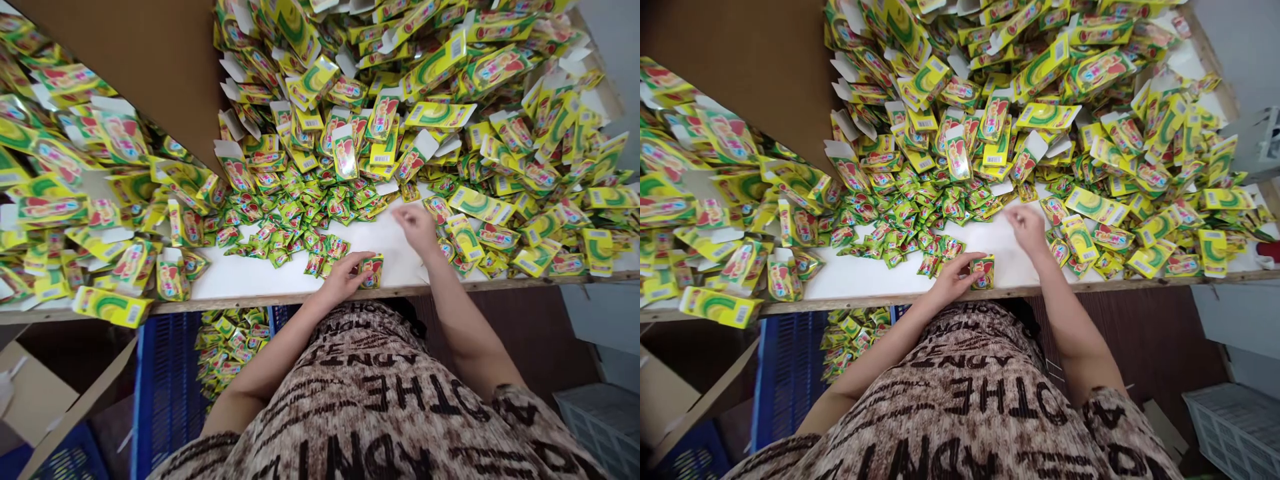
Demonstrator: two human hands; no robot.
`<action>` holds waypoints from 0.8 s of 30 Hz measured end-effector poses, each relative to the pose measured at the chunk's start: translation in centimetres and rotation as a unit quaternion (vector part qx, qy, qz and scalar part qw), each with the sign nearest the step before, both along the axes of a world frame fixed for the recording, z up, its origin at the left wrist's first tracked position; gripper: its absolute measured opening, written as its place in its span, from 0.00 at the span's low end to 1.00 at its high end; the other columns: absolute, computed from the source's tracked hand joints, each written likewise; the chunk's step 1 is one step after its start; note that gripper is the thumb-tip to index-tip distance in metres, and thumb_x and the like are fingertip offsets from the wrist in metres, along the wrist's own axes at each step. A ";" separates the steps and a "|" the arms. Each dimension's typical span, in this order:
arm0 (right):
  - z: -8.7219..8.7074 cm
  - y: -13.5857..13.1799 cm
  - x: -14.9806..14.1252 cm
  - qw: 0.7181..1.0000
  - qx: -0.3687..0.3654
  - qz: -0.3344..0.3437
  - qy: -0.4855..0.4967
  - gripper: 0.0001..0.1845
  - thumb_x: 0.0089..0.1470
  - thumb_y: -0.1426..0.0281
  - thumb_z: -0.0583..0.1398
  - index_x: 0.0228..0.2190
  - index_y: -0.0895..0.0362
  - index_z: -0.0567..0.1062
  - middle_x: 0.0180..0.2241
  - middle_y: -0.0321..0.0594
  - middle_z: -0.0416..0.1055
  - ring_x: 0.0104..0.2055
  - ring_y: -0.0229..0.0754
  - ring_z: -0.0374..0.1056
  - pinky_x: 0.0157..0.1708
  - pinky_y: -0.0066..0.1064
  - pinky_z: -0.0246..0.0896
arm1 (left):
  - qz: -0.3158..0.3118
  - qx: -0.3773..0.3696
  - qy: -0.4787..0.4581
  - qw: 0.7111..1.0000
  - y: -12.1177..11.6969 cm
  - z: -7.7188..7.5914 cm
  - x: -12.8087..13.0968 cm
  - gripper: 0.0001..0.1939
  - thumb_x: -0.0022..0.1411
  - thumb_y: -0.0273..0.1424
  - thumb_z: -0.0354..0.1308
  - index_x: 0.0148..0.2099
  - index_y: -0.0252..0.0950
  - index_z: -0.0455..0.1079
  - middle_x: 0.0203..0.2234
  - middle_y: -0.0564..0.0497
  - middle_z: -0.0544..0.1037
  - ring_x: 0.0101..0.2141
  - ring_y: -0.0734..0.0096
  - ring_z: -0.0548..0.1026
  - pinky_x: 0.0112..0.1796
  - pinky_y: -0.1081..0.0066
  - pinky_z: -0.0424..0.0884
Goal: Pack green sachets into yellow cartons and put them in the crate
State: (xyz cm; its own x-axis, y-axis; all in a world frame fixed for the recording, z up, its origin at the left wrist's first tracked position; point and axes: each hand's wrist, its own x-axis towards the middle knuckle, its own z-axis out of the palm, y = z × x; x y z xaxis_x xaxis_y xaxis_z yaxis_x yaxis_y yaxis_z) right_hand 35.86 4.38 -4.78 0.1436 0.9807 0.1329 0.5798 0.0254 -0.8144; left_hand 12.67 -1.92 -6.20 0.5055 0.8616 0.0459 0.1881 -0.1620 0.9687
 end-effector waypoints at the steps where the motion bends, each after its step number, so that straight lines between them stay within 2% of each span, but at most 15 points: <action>1: -0.2 2.5 0.4 0.998 -0.006 -0.040 -0.055 0.14 0.56 0.60 0.60 0.40 0.55 0.79 0.44 0.48 0.73 0.50 0.52 0.66 0.51 0.47 0.62 | -0.007 -0.011 0.003 1.000 0.0 0.0 0.1 0.21 0.60 0.34 0.62 0.56 0.38 0.71 0.47 0.44 0.79 0.40 0.66 0.77 0.38 0.70 0.74; 3: -0.7 6.5 0.2 0.982 -0.059 -0.105 -0.146 0.26 0.51 0.58 0.64 0.49 0.56 0.75 0.53 0.53 0.68 0.56 0.59 0.60 0.55 0.54 0.56 | 0.009 -0.055 -0.019 0.998 0.1 0.1 0.1 0.23 0.59 0.35 0.64 0.56 0.38 0.71 0.46 0.45 0.79 0.40 0.66 0.77 0.40 0.68 0.74; 5: -1.1 8.1 -1.2 0.968 -0.090 -0.099 -0.214 0.31 0.51 0.53 0.64 0.52 0.55 0.73 0.57 0.55 0.63 0.59 0.65 0.54 0.54 0.59 0.53 | 0.055 -0.122 -0.074 0.988 0.2 0.2 -0.2 0.24 0.57 0.36 0.66 0.55 0.37 0.71 0.44 0.45 0.79 0.41 0.64 0.78 0.42 0.66 0.75; 7: -1.4 7.1 -3.0 0.962 -0.087 -0.031 -0.257 0.30 0.51 0.49 0.62 0.51 0.53 0.74 0.57 0.55 0.64 0.60 0.67 0.51 0.53 0.60 0.53 | 0.109 -0.180 -0.129 0.969 0.4 0.3 -0.9 0.26 0.54 0.37 0.67 0.55 0.37 0.70 0.44 0.45 0.80 0.43 0.63 0.78 0.45 0.64 0.75; 9: -1.7 4.5 -3.9 0.958 -0.071 0.060 -0.272 0.29 0.52 0.46 0.60 0.48 0.53 0.77 0.52 0.54 0.68 0.58 0.67 0.52 0.52 0.58 0.54 | 0.168 -0.217 -0.164 0.947 0.7 0.3 -1.8 0.28 0.52 0.36 0.69 0.54 0.37 0.70 0.44 0.45 0.80 0.44 0.63 0.78 0.47 0.63 0.74; 12: -2.1 1.1 -2.9 0.964 -0.061 0.151 -0.208 0.30 0.55 0.49 0.59 0.53 0.51 0.73 0.44 0.50 0.73 0.51 0.59 0.60 0.49 0.50 0.59 | 0.228 -0.272 -0.187 0.916 1.4 0.2 -3.0 0.34 0.49 0.36 0.71 0.58 0.37 0.68 0.44 0.45 0.80 0.42 0.63 0.78 0.46 0.62 0.75; 13: -2.2 0.6 -2.0 0.973 -0.066 0.144 -0.165 0.31 0.56 0.51 0.59 0.57 0.51 0.69 0.44 0.48 0.73 0.47 0.55 0.64 0.47 0.47 0.61 | 0.236 -0.288 -0.193 0.908 1.6 0.2 -3.3 0.36 0.49 0.36 0.71 0.60 0.37 0.66 0.44 0.45 0.80 0.42 0.63 0.78 0.44 0.63 0.75; 15: -2.5 0.4 0.0 0.990 -0.079 0.070 -0.090 0.34 0.57 0.57 0.58 0.63 0.52 0.61 0.44 0.46 0.73 0.37 0.47 0.67 0.43 0.44 0.65 | 0.235 -0.301 -0.196 0.903 2.1 0.7 -4.0 0.39 0.48 0.36 0.71 0.62 0.38 0.64 0.44 0.45 0.80 0.41 0.64 0.78 0.42 0.65 0.76; 17: -2.5 0.7 1.5 0.994 -0.085 -0.007 -0.065 0.33 0.55 0.62 0.58 0.61 0.54 0.63 0.45 0.47 0.72 0.33 0.44 0.68 0.40 0.43 0.67 | 0.213 -0.291 -0.178 0.915 2.3 1.9 -5.5 0.36 0.48 0.36 0.71 0.59 0.37 0.67 0.43 0.45 0.81 0.41 0.65 0.78 0.41 0.67 0.76; 18: -2.5 0.7 1.9 0.994 -0.082 -0.011 -0.072 0.31 0.54 0.63 0.59 0.59 0.55 0.66 0.47 0.48 0.71 0.34 0.45 0.68 0.40 0.43 0.67 | 0.194 -0.285 -0.161 0.925 2.3 2.7 -6.7 0.34 0.49 0.35 0.71 0.58 0.37 0.69 0.43 0.45 0.80 0.41 0.65 0.78 0.41 0.68 0.75; 20: -2.2 0.5 2.1 0.991 -0.066 0.046 -0.111 0.27 0.50 0.65 0.62 0.53 0.56 0.72 0.49 0.49 0.69 0.44 0.51 0.68 0.45 0.45 0.66 | 0.150 -0.282 -0.108 0.942 1.8 4.6 -10.3 0.31 0.49 0.36 0.71 0.56 0.37 0.71 0.45 0.45 0.80 0.41 0.64 0.78 0.41 0.69 0.75; 22: -2.0 -0.3 1.7 0.979 -0.054 0.109 -0.162 0.23 0.47 0.66 0.65 0.47 0.55 0.75 0.48 0.48 0.69 0.51 0.55 0.64 0.50 0.47 0.63 | 0.122 -0.294 -0.028 0.948 0.4 6.1 -15.3 0.32 0.50 0.37 0.70 0.58 0.39 0.70 0.48 0.45 0.78 0.42 0.62 0.78 0.42 0.69 0.75; 24: -1.8 -1.3 1.4 0.973 -0.067 0.108 -0.193 0.19 0.45 0.66 0.66 0.41 0.57 0.76 0.43 0.48 0.71 0.49 0.55 0.64 0.50 0.49 0.61 | 0.125 -0.305 0.072 0.941 -1.9 6.8 -20.7 0.30 0.49 0.39 0.70 0.56 0.40 0.72 0.49 0.46 0.78 0.45 0.59 0.77 0.43 0.70 0.74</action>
State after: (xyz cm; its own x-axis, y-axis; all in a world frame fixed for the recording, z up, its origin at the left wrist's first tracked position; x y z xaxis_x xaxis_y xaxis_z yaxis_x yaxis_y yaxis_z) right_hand 37.23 3.06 -6.56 -0.1025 0.9947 0.0057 0.8360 0.0893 -0.5414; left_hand -8.06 -3.80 0.57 0.2477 0.7979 -0.5495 0.2822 0.4832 0.8288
